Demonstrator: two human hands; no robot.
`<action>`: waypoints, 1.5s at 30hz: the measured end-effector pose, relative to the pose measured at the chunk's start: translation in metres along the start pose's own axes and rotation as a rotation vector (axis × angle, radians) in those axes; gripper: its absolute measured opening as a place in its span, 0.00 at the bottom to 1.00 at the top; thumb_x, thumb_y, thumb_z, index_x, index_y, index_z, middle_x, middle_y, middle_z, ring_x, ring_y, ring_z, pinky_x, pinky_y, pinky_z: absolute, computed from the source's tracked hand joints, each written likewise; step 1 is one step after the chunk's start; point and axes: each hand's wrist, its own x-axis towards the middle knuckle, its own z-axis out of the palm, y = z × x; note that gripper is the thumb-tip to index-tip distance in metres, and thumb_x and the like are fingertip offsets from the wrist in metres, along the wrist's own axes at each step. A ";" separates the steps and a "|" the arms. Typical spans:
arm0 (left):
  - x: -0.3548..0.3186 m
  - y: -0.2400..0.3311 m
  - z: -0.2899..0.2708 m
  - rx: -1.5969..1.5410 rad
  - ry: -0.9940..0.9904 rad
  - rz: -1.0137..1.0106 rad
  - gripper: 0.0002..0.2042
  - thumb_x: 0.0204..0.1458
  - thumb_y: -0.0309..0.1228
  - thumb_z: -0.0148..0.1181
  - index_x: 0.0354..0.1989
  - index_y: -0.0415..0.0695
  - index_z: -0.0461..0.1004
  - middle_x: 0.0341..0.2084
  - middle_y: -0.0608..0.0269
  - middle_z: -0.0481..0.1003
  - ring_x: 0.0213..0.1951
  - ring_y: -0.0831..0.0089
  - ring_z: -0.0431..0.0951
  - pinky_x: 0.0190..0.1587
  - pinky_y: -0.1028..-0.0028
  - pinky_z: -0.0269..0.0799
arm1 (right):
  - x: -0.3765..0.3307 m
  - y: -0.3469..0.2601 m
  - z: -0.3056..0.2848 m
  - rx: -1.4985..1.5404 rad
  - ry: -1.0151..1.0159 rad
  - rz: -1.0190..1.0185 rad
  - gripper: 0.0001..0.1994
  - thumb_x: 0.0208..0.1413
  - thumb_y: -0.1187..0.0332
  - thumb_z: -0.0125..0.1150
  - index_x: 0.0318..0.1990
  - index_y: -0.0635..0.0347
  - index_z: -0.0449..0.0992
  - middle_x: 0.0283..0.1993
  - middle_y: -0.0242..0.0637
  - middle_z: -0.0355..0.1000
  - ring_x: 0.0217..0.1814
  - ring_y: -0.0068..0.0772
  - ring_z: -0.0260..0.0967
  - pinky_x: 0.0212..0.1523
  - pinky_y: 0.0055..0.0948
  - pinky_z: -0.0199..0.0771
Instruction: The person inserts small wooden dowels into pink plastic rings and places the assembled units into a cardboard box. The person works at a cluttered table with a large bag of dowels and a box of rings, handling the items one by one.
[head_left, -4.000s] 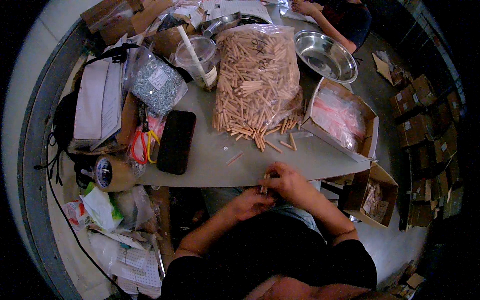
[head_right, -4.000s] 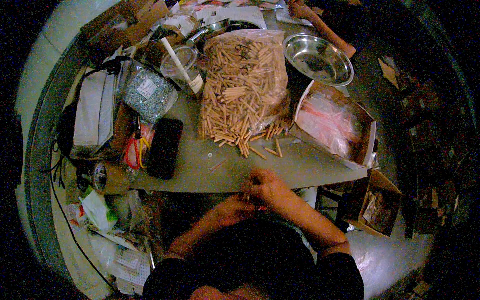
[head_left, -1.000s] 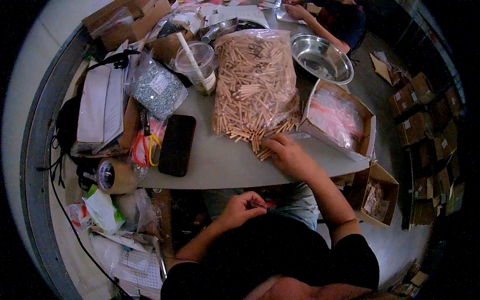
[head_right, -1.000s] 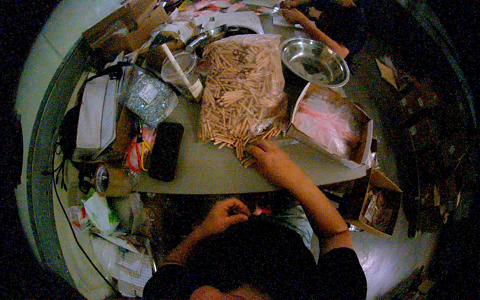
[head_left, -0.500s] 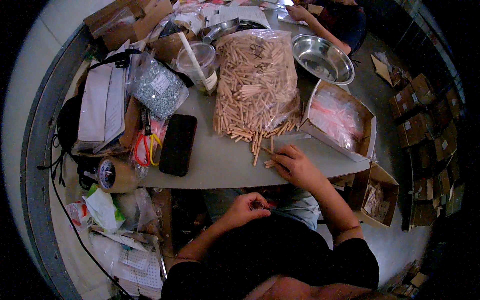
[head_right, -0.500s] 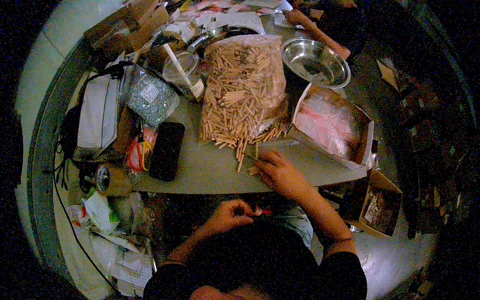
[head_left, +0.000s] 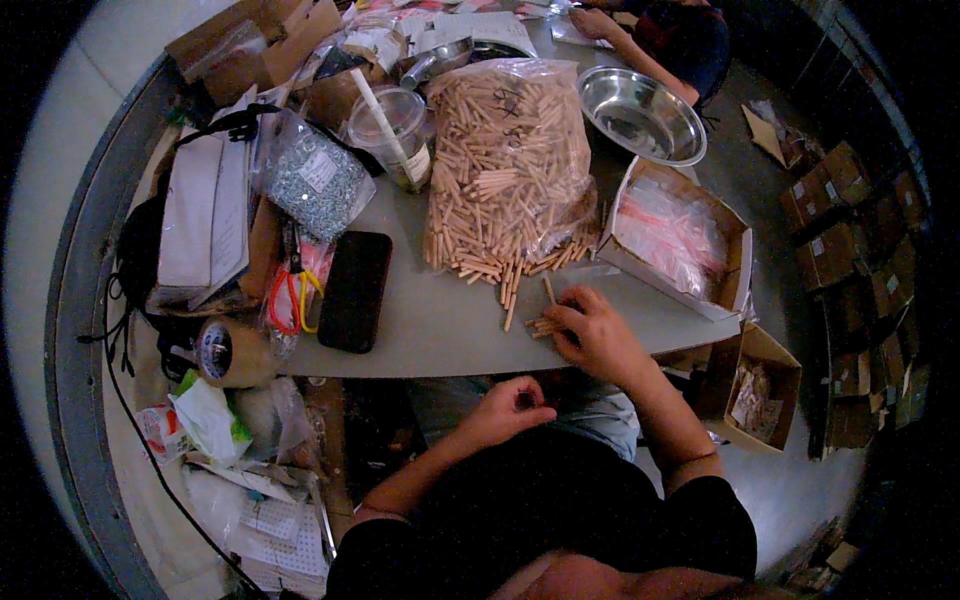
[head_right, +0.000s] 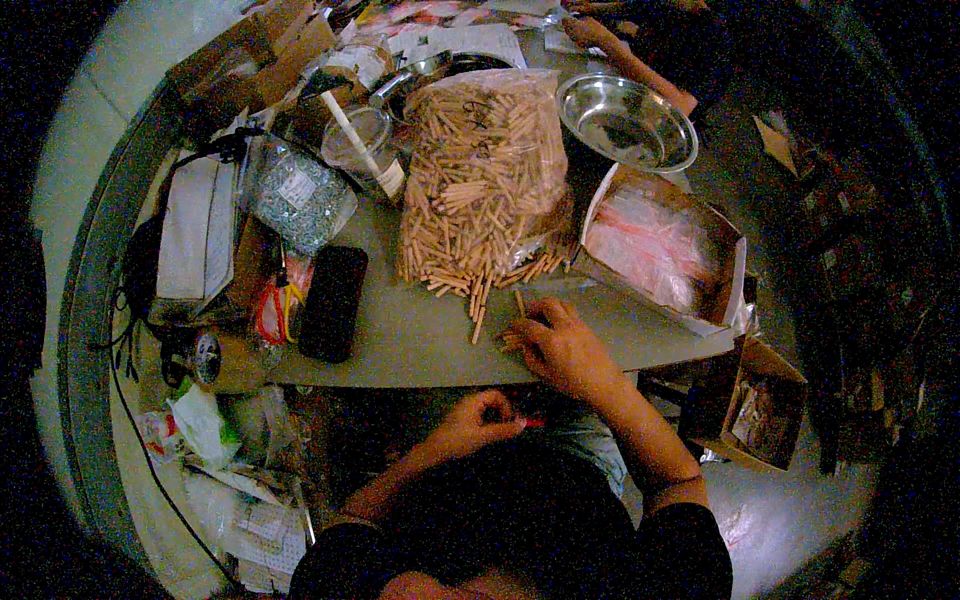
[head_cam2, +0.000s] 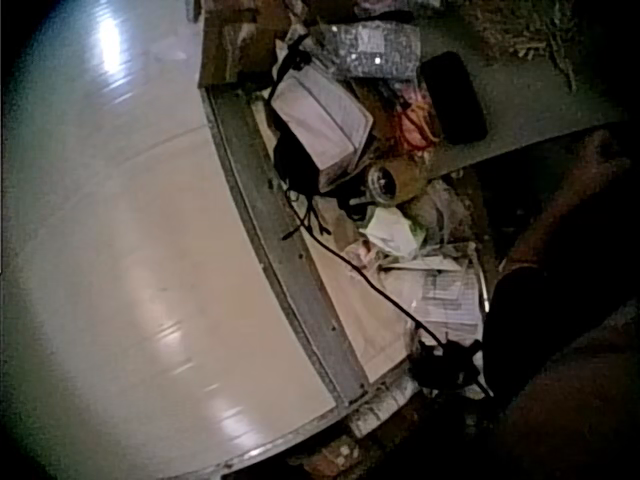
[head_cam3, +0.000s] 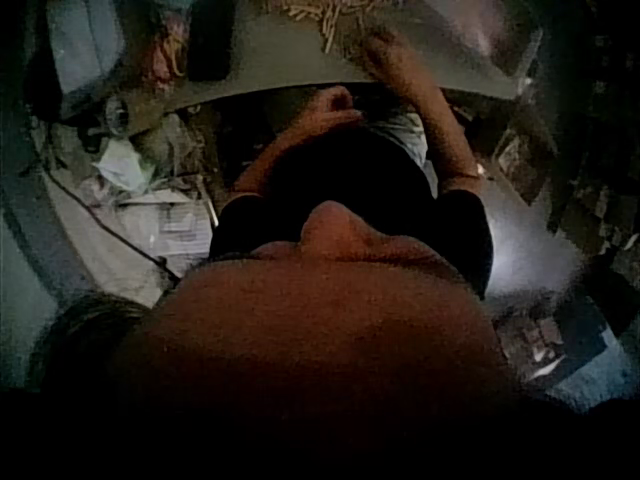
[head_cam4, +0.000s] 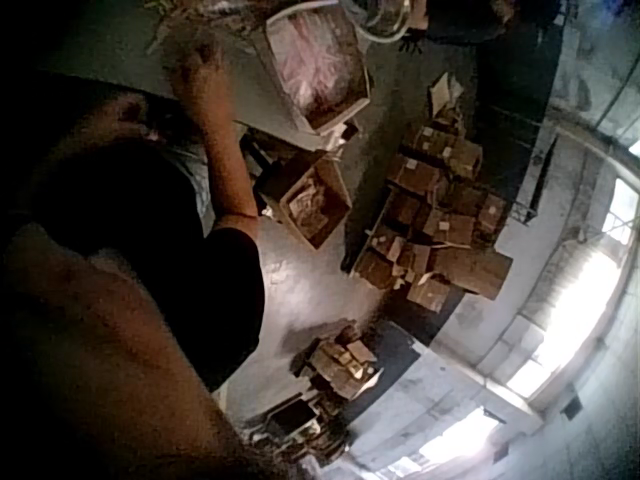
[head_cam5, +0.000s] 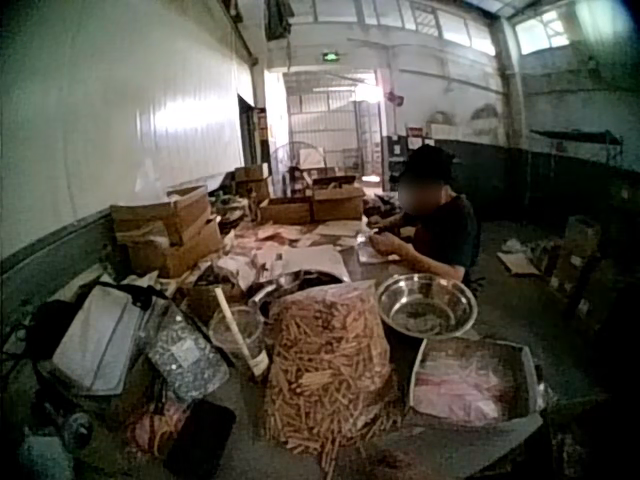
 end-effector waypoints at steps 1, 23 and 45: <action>0.001 -0.005 0.002 -0.031 -0.012 0.000 0.14 0.47 0.37 0.68 0.30 0.42 0.70 0.24 0.70 0.70 0.28 0.81 0.68 0.33 0.78 0.67 | 0.000 0.000 -0.001 -0.008 -0.009 -0.011 0.16 0.44 0.74 0.61 0.44 0.59 0.76 0.43 0.45 0.67 0.46 0.49 0.66 0.49 0.39 0.69; 0.017 0.003 0.015 -0.487 -0.083 -0.225 0.10 0.47 0.34 0.67 0.29 0.44 0.71 0.26 0.69 0.71 0.31 0.78 0.69 0.37 0.78 0.66 | -0.013 0.004 -0.002 0.022 -0.085 0.005 0.19 0.43 0.76 0.59 0.47 0.58 0.76 0.46 0.45 0.66 0.50 0.49 0.64 0.52 0.40 0.67; 0.026 -0.006 0.017 -0.959 -0.207 -0.367 0.11 0.49 0.29 0.64 0.40 0.44 0.70 0.33 0.67 0.72 0.35 0.74 0.72 0.37 0.76 0.69 | -0.033 -0.011 0.000 0.262 -0.287 -0.199 0.17 0.41 0.80 0.59 0.43 0.57 0.77 0.46 0.44 0.69 0.50 0.48 0.68 0.50 0.37 0.70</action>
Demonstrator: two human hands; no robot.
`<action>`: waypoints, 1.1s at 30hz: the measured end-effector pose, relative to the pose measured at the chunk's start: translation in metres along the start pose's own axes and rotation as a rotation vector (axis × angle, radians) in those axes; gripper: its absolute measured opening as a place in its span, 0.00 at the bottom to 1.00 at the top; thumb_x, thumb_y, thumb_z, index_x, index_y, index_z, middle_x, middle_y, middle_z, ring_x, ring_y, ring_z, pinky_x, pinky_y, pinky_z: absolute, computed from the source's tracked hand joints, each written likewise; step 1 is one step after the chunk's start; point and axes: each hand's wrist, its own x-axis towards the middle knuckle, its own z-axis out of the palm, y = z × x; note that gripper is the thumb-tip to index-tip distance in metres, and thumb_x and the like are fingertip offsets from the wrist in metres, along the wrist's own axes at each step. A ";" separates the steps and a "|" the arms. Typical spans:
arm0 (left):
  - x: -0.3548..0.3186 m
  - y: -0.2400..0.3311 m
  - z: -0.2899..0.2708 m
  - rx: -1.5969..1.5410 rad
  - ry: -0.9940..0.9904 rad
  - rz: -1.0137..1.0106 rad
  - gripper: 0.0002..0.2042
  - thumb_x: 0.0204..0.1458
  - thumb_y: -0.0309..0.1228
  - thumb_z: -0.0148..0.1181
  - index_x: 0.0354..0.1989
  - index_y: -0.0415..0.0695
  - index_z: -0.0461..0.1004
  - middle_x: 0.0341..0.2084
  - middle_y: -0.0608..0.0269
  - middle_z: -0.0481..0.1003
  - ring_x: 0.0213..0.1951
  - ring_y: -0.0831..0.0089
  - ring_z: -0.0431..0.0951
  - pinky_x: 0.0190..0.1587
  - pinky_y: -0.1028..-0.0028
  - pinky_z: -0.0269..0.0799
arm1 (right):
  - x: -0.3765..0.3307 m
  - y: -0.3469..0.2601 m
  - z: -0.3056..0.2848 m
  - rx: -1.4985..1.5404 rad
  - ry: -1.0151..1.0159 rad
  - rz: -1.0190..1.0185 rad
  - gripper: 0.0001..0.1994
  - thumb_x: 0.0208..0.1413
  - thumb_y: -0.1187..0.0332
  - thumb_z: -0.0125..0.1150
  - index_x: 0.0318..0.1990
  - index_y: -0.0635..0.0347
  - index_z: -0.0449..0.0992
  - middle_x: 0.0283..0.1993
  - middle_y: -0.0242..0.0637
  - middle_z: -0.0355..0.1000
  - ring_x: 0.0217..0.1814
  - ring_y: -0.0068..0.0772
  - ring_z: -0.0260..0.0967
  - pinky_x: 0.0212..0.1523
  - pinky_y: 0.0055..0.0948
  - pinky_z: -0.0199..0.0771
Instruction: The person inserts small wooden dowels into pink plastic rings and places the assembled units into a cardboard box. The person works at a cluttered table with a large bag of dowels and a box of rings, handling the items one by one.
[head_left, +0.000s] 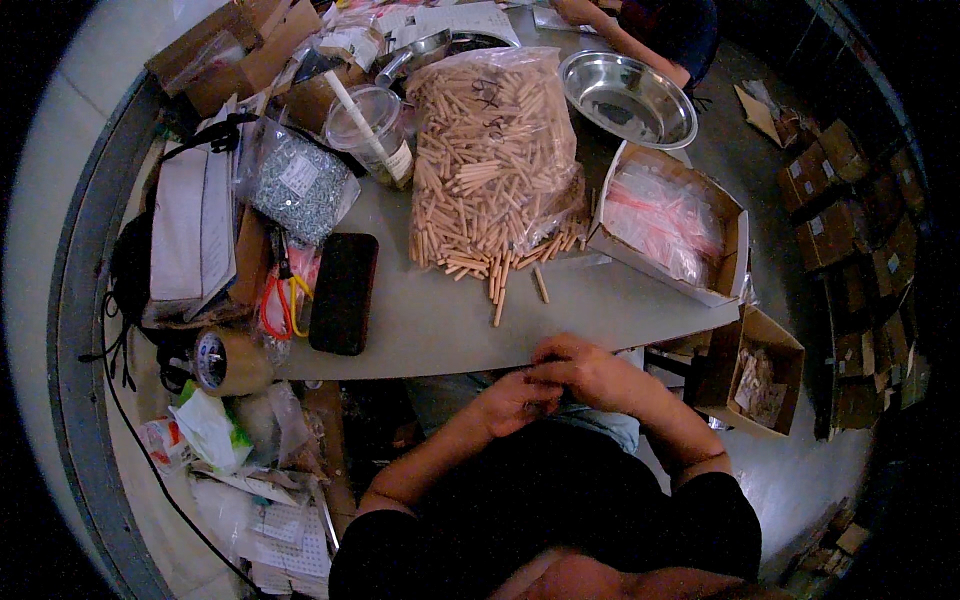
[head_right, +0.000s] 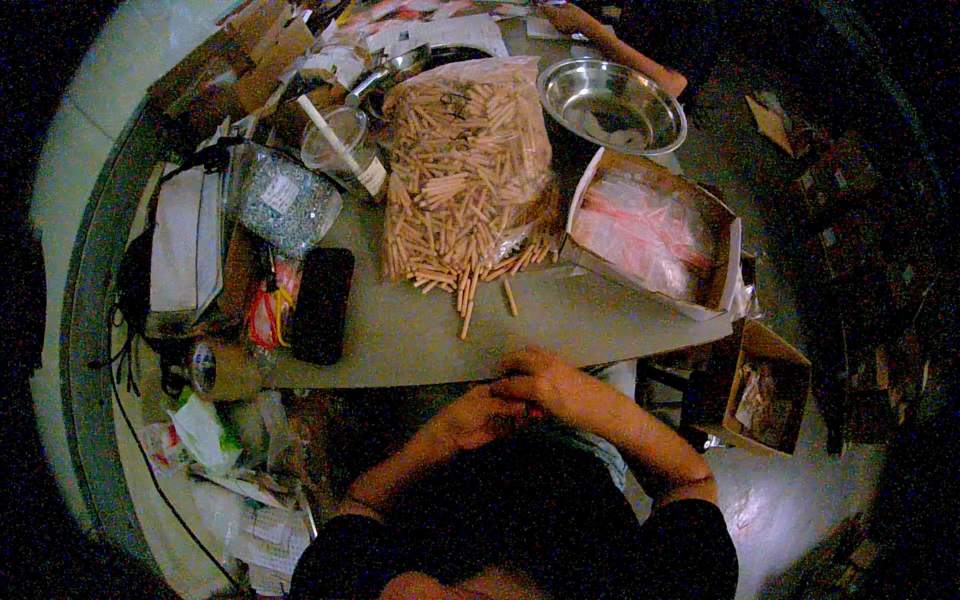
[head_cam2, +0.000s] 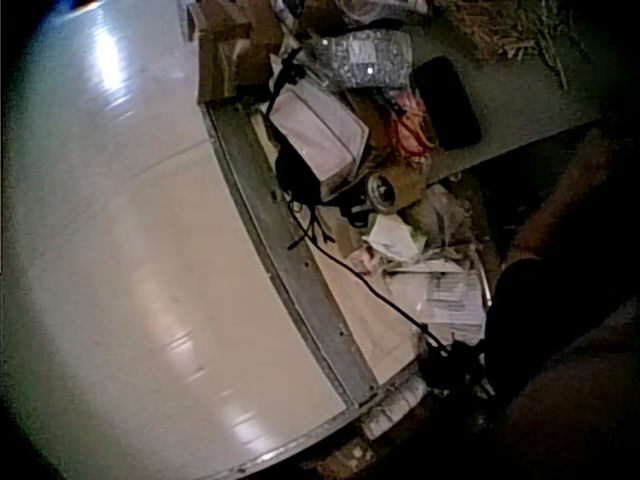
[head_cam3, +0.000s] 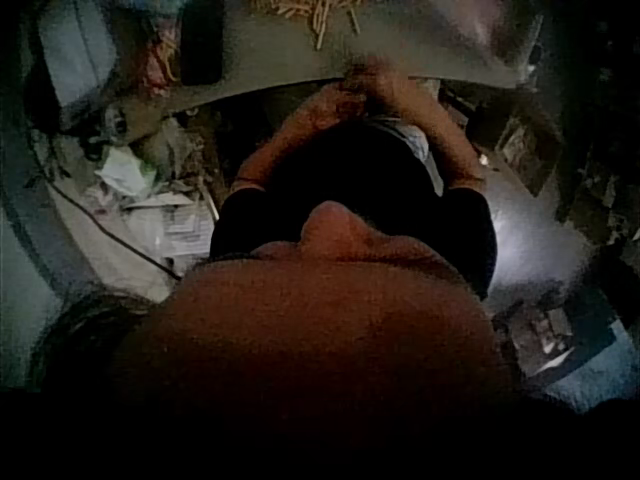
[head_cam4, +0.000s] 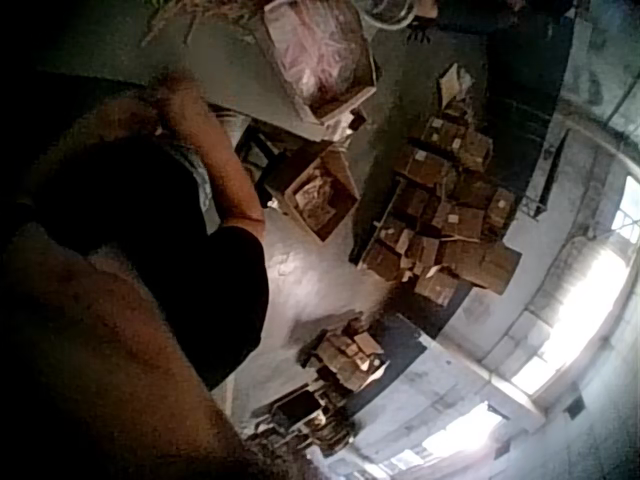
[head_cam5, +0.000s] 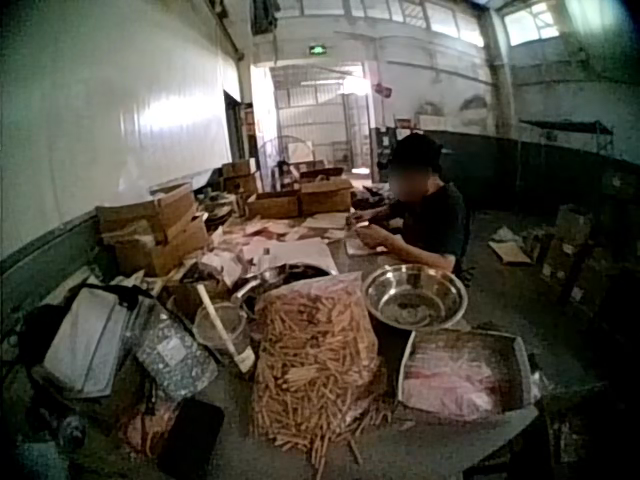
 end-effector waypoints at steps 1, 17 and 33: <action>-0.005 0.007 0.009 0.040 0.009 -0.020 0.09 0.50 0.29 0.64 0.35 0.46 0.70 0.29 0.69 0.70 0.30 0.77 0.70 0.33 0.79 0.67 | -0.001 -0.001 -0.002 0.075 -0.015 0.021 0.17 0.41 0.80 0.59 0.42 0.57 0.77 0.46 0.44 0.69 0.50 0.47 0.68 0.50 0.37 0.70; -0.031 0.034 0.051 1.264 0.213 1.032 0.11 0.51 0.28 0.61 0.40 0.38 0.70 0.37 0.53 0.73 0.39 0.60 0.76 0.42 0.68 0.73 | -0.030 -0.023 -0.023 0.219 0.277 0.141 0.09 0.44 0.74 0.66 0.34 0.57 0.75 0.36 0.39 0.74 0.39 0.45 0.71 0.40 0.37 0.72; -0.010 0.030 0.074 1.327 0.139 1.092 0.04 0.49 0.22 0.60 0.32 0.37 0.72 0.29 0.54 0.73 0.31 0.58 0.74 0.34 0.69 0.71 | -0.068 -0.025 -0.024 0.332 0.367 0.329 0.07 0.47 0.69 0.63 0.31 0.59 0.70 0.32 0.41 0.68 0.38 0.47 0.66 0.39 0.40 0.67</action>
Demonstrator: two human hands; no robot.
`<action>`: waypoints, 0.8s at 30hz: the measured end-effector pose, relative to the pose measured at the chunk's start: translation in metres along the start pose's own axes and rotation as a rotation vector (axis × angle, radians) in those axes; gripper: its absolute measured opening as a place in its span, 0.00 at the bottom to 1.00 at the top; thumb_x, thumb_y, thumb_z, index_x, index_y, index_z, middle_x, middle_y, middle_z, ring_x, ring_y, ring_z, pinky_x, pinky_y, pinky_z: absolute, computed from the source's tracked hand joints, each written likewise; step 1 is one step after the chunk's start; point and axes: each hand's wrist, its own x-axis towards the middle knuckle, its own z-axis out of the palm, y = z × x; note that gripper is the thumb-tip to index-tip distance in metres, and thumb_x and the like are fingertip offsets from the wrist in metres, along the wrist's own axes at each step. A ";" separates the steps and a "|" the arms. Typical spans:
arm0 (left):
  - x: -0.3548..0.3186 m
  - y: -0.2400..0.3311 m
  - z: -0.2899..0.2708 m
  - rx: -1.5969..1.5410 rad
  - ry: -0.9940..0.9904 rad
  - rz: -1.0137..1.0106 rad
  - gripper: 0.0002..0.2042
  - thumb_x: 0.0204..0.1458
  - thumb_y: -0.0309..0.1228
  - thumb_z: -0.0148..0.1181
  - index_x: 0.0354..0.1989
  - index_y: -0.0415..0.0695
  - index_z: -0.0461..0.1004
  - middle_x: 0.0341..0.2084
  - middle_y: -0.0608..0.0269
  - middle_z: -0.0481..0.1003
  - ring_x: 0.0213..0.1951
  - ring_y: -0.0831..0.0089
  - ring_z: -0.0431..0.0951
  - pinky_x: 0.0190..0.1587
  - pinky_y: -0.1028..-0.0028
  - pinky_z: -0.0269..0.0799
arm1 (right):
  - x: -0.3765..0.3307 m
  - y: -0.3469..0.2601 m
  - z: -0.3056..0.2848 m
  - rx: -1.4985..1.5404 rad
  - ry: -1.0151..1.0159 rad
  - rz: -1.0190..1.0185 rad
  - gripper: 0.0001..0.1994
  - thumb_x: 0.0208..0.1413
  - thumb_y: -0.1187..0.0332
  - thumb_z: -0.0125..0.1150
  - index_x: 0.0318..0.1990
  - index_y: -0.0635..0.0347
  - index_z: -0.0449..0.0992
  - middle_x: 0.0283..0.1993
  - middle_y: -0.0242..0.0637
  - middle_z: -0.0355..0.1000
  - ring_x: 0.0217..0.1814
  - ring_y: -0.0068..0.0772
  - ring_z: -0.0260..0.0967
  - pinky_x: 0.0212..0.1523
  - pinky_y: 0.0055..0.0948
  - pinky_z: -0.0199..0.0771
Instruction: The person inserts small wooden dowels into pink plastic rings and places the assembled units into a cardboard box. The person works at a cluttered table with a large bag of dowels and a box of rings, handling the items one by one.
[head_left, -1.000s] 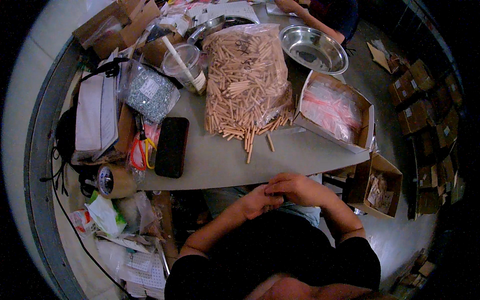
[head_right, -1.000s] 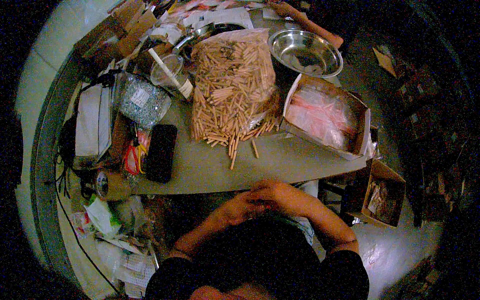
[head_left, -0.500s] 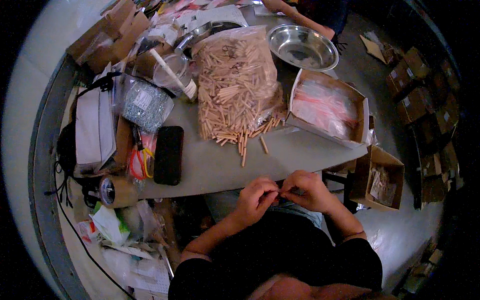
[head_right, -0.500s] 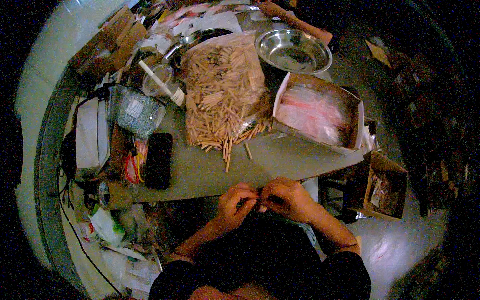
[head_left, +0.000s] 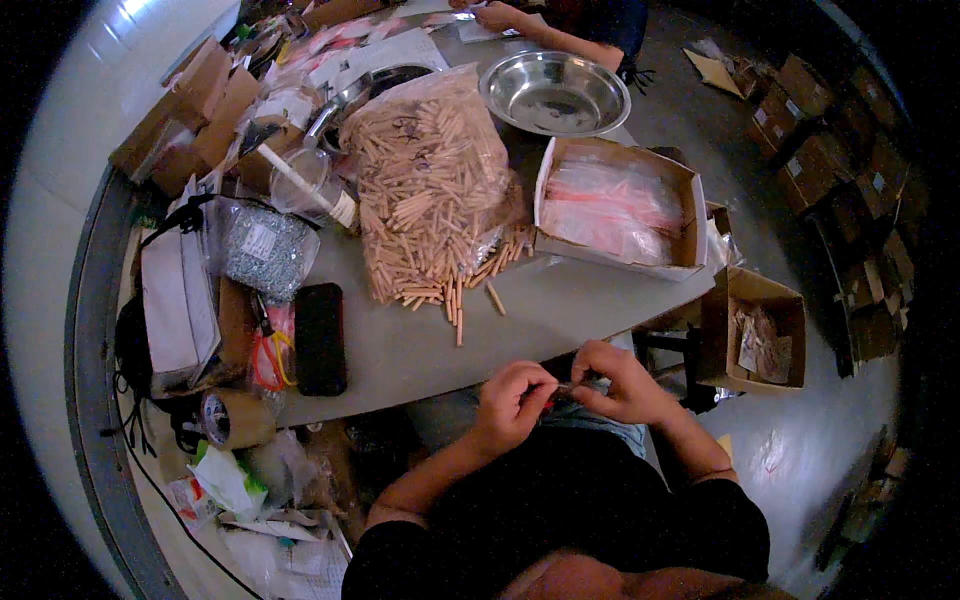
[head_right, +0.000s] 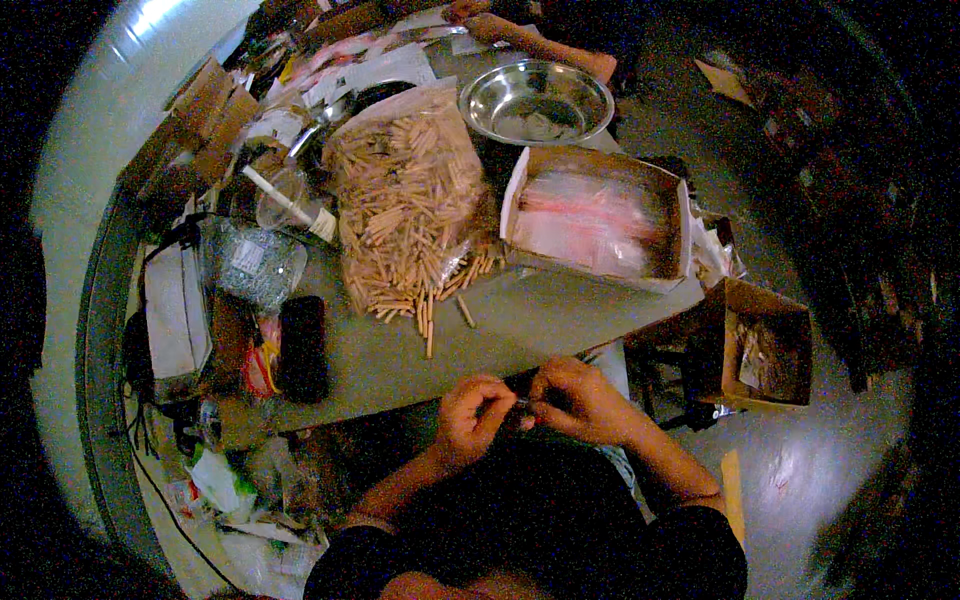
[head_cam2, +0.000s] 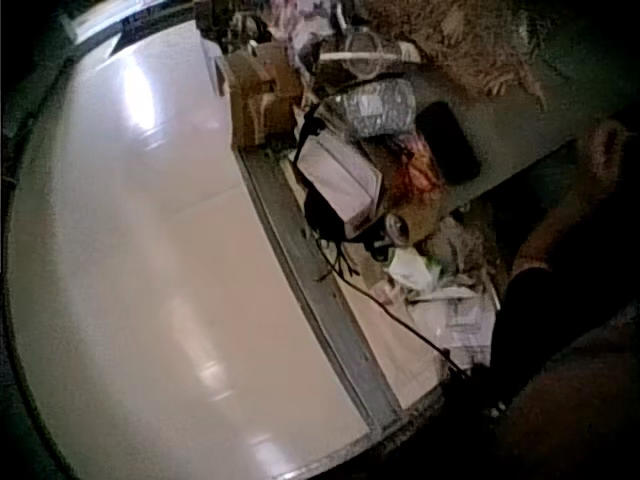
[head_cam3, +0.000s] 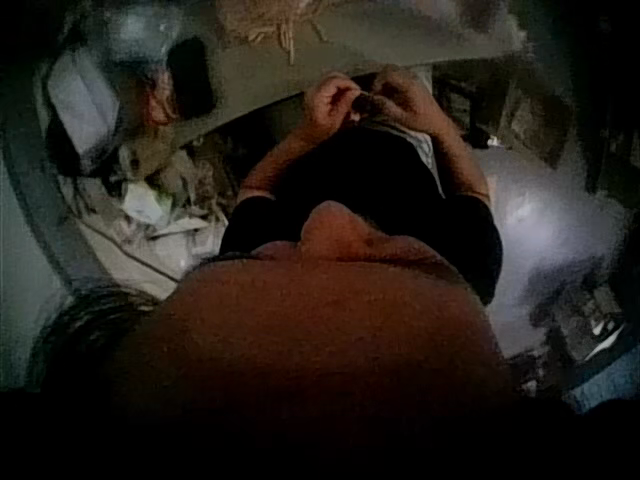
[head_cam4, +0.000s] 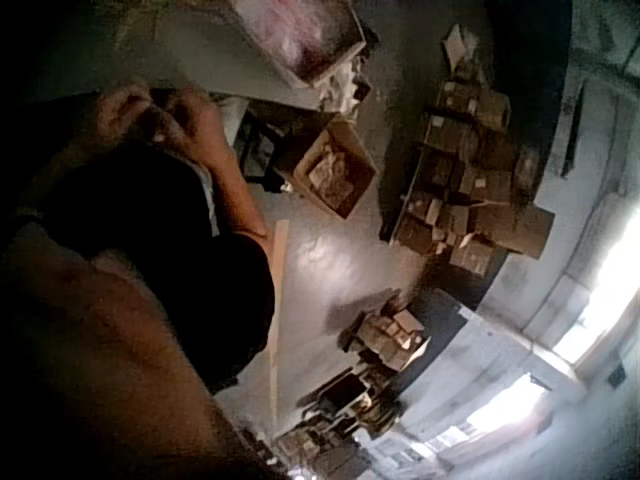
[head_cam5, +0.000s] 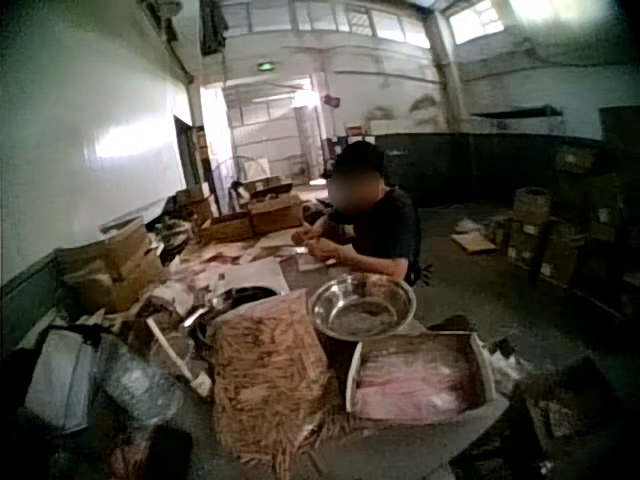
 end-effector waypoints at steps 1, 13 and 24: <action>0.003 0.001 0.002 0.000 -0.029 0.044 0.04 0.49 0.22 0.61 0.32 0.37 0.72 0.29 0.54 0.73 0.30 0.58 0.74 0.34 0.69 0.71 | -0.002 0.002 0.001 0.014 -0.002 -0.021 0.07 0.48 0.69 0.62 0.30 0.59 0.70 0.32 0.41 0.68 0.38 0.46 0.66 0.39 0.39 0.67; 0.021 0.007 0.001 -0.017 -0.132 -0.268 0.04 0.51 0.24 0.59 0.34 0.38 0.73 0.32 0.55 0.74 0.29 0.58 0.75 0.31 0.68 0.71 | -0.026 0.029 -0.017 -0.058 0.189 0.007 0.07 0.46 0.76 0.62 0.24 0.63 0.68 0.26 0.37 0.65 0.31 0.35 0.63 0.31 0.32 0.63; 0.082 -0.050 -0.058 0.963 -0.010 -0.108 0.07 0.45 0.27 0.62 0.31 0.40 0.74 0.35 0.55 0.69 0.42 0.55 0.68 0.46 0.61 0.66 | -0.161 0.082 -0.134 -0.924 1.069 0.639 0.08 0.54 0.69 0.59 0.37 0.63 0.71 0.34 0.43 0.70 0.36 0.41 0.69 0.38 0.34 0.69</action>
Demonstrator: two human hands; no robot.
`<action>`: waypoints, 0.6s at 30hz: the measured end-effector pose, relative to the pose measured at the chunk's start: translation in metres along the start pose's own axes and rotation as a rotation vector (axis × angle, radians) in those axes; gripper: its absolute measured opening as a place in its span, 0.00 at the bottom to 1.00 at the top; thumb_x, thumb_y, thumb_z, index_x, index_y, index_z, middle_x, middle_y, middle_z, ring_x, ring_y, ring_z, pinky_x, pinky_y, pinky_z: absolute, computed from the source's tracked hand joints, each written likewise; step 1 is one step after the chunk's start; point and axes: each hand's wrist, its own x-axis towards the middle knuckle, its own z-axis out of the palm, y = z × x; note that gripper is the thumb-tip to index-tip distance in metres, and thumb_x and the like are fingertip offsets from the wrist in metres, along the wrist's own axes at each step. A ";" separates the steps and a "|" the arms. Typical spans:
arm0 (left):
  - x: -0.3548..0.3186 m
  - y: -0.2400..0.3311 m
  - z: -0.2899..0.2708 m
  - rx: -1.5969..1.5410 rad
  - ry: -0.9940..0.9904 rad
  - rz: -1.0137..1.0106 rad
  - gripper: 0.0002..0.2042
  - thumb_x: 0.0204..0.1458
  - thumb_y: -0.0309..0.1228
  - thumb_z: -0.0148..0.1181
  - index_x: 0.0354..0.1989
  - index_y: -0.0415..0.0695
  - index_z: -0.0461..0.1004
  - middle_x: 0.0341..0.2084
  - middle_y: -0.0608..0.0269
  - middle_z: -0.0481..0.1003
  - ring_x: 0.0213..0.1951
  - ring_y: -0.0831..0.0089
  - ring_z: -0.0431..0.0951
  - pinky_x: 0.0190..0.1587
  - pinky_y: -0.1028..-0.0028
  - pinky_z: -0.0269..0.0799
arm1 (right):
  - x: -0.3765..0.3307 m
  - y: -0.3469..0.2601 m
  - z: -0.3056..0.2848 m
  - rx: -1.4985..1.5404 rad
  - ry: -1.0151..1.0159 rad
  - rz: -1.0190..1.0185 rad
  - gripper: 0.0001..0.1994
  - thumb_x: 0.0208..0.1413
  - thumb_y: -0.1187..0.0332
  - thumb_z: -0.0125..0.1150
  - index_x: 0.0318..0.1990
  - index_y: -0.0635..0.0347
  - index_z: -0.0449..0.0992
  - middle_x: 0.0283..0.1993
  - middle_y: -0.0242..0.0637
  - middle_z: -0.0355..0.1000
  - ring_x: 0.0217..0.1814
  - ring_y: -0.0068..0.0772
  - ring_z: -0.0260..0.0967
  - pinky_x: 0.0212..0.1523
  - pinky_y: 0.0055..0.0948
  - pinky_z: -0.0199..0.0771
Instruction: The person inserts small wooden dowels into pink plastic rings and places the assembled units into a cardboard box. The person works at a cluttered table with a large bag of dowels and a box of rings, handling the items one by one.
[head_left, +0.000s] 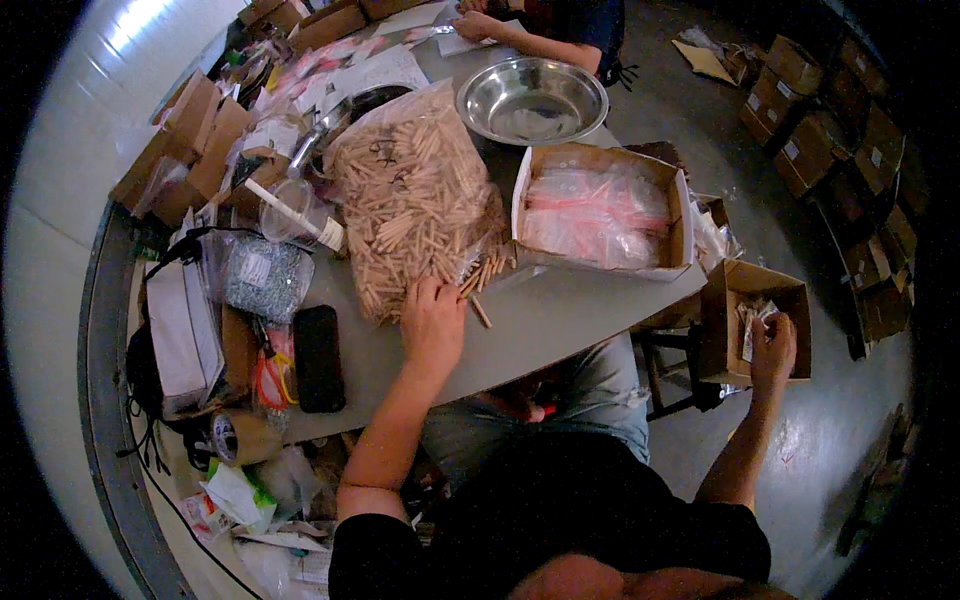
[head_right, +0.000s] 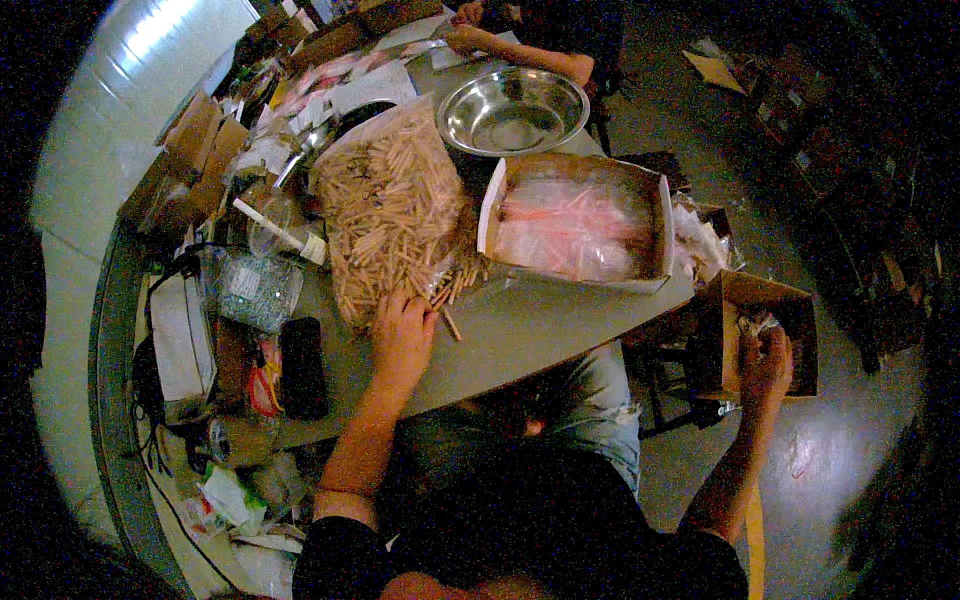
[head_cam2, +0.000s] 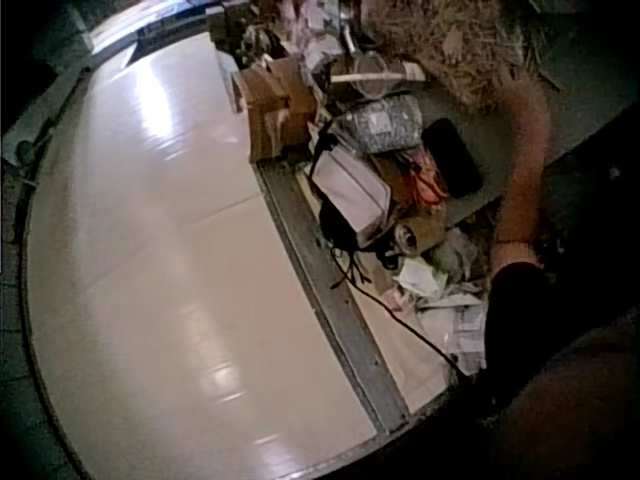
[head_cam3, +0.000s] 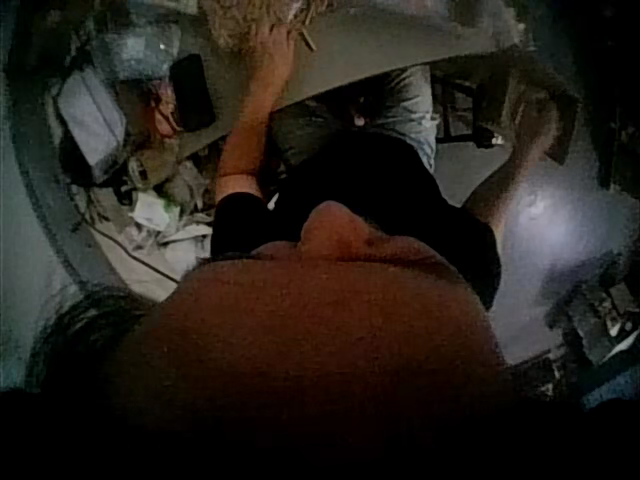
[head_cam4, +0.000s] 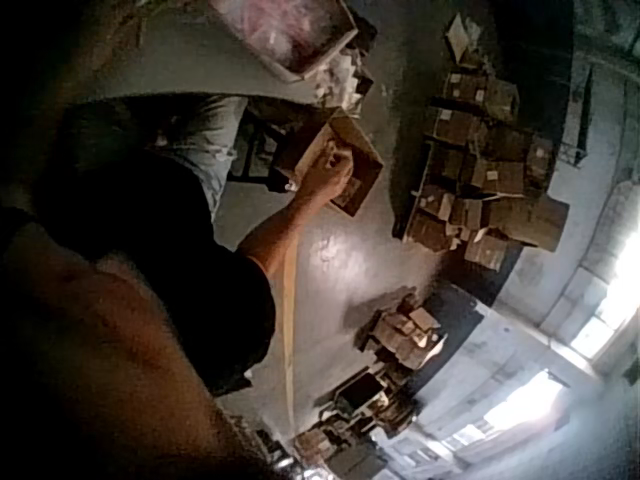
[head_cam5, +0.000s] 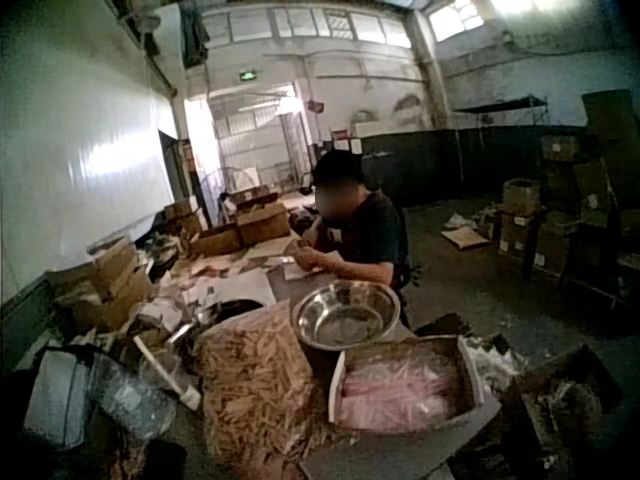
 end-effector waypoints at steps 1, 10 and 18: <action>0.000 -0.001 0.001 0.006 0.005 0.000 0.07 0.45 0.27 0.62 0.31 0.40 0.74 0.35 0.55 0.69 0.43 0.55 0.68 0.46 0.61 0.66 | 0.000 -0.005 0.004 0.036 -0.040 -0.051 0.08 0.53 0.69 0.60 0.37 0.63 0.71 0.34 0.43 0.70 0.36 0.41 0.69 0.38 0.35 0.69; -0.022 0.007 -0.001 -0.021 0.085 -0.029 0.06 0.48 0.26 0.59 0.33 0.40 0.71 0.33 0.55 0.70 0.40 0.55 0.70 0.45 0.60 0.67 | -0.052 -0.183 0.051 0.577 -0.508 -0.594 0.12 0.45 0.74 0.66 0.38 0.61 0.73 0.35 0.40 0.70 0.34 0.41 0.71 0.36 0.31 0.72; -0.069 0.052 -0.032 -0.798 -0.178 -0.176 0.09 0.49 0.23 0.62 0.38 0.39 0.72 0.33 0.55 0.75 0.33 0.68 0.78 0.36 0.71 0.73 | -0.079 -0.240 0.066 1.163 -0.952 -0.541 0.10 0.55 0.68 0.61 0.44 0.59 0.75 0.36 0.40 0.75 0.37 0.36 0.73 0.31 0.31 0.75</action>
